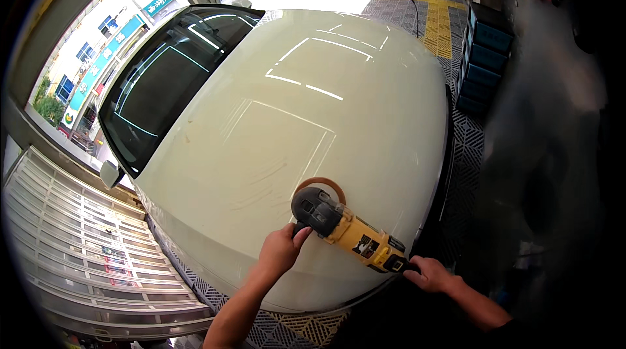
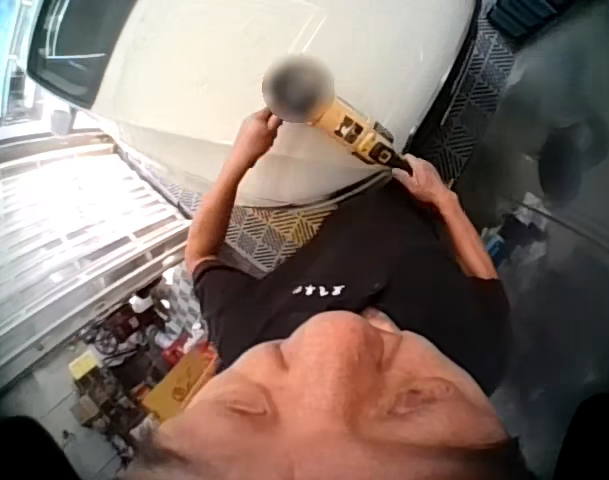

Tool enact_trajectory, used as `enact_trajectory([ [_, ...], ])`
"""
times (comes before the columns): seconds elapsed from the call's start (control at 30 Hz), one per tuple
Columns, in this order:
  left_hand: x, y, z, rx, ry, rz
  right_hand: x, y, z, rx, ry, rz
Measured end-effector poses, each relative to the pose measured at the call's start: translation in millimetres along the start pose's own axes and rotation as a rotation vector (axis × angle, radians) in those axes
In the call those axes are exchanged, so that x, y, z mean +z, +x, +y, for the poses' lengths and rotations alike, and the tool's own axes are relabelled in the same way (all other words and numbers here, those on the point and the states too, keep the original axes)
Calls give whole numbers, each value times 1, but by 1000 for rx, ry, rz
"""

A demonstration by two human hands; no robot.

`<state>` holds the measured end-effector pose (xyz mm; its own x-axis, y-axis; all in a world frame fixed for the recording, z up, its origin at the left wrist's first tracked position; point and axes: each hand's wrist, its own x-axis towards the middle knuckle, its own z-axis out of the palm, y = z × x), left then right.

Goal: The person uses a yellow electric polishing machine to buff the hood of a white car. They move the tool in circular and linear motions across the surface, briefly pausing to apply a liquid from a spray bottle before resuming the polishing process.

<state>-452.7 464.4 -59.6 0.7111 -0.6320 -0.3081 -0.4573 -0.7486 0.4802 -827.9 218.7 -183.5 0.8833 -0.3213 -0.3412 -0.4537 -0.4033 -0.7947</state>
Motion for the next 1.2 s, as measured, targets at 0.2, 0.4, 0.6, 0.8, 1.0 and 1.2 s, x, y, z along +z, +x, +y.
enact_trajectory([
  [0.2, -17, 109, 91, 32, 391, 212, -65, 57, -20, 8, 57, 138],
  [0.4, -52, 177, 118, -16, 503, 275, -142, 147, -30, 17, 97, 41],
  [0.6, -79, 130, 29, -315, 526, 465, -125, 194, -109, -44, -110, -161],
  [0.8, -87, 48, -99, -477, 455, 558, -74, 197, -140, -349, -59, -463],
  [1.0, -106, 74, -122, -519, 455, 604, -65, 207, -137, -473, 210, -312],
  [1.2, -147, 211, -73, -376, 528, 533, -117, 231, -161, -273, 222, -181],
])
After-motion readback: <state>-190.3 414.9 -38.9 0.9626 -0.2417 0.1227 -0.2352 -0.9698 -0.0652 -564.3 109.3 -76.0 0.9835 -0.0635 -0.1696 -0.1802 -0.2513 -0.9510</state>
